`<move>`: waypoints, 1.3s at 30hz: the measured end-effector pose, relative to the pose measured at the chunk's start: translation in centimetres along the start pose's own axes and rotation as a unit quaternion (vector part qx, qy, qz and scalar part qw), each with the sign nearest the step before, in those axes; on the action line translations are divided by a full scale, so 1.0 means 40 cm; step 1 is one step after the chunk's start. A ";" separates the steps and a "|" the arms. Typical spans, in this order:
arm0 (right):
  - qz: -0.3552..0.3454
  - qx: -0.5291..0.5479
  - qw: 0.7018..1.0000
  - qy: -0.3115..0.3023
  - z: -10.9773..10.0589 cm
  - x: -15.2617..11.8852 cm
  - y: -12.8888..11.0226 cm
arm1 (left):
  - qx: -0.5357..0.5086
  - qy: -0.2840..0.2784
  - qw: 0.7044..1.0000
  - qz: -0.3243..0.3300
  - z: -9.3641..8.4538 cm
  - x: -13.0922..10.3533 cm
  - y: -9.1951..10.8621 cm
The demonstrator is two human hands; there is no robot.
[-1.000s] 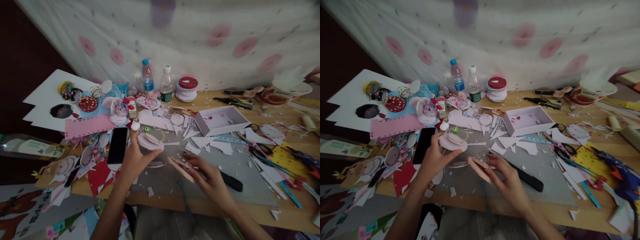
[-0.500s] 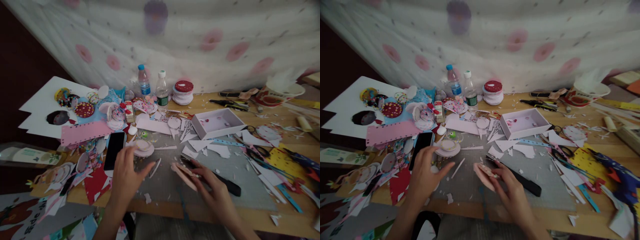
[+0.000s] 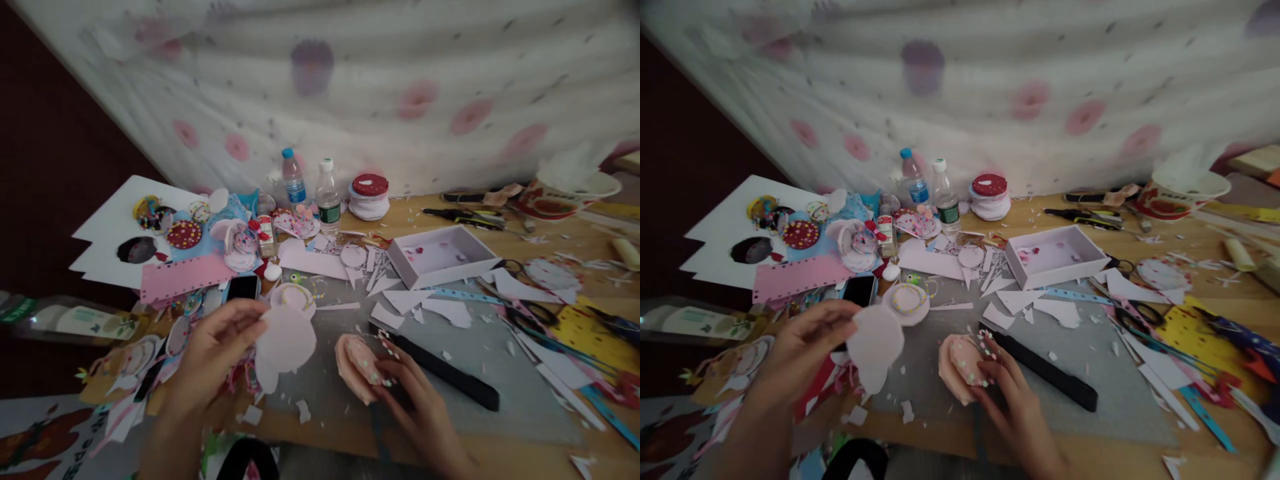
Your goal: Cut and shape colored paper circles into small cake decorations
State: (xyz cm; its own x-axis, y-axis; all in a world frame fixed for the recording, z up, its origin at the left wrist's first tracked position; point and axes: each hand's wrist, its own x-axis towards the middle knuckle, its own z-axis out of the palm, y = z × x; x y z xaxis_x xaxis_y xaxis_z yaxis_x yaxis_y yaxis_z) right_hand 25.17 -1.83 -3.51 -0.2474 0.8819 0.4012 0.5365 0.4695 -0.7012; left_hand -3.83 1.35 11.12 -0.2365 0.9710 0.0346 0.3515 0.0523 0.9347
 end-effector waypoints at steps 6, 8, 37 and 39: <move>0.013 0.013 1.000 0.010 0.007 0.001 0.003 | 0.144 0.290 0.917 0.233 -0.162 0.268 0.116; 0.008 0.002 1.000 0.016 0.007 0.000 0.005 | 0.318 0.243 0.870 0.289 -0.196 0.361 0.133; 0.158 0.150 0.976 0.026 -0.061 0.120 -0.103 | -0.250 -0.102 0.960 -0.075 0.296 -0.193 -0.108; 0.197 0.179 0.964 0.021 -0.072 0.127 -0.100 | -0.256 -0.109 0.959 -0.057 0.289 -0.175 -0.105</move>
State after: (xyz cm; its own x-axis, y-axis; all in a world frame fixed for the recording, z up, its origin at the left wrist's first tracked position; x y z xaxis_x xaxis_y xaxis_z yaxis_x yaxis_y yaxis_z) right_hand 24.11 0.66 3.03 -0.0452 0.9957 0.0803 0.2669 0.0895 -0.9596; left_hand 6.80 -2.98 2.86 -0.0321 0.9944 -0.1007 -0.1699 0.0939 0.9810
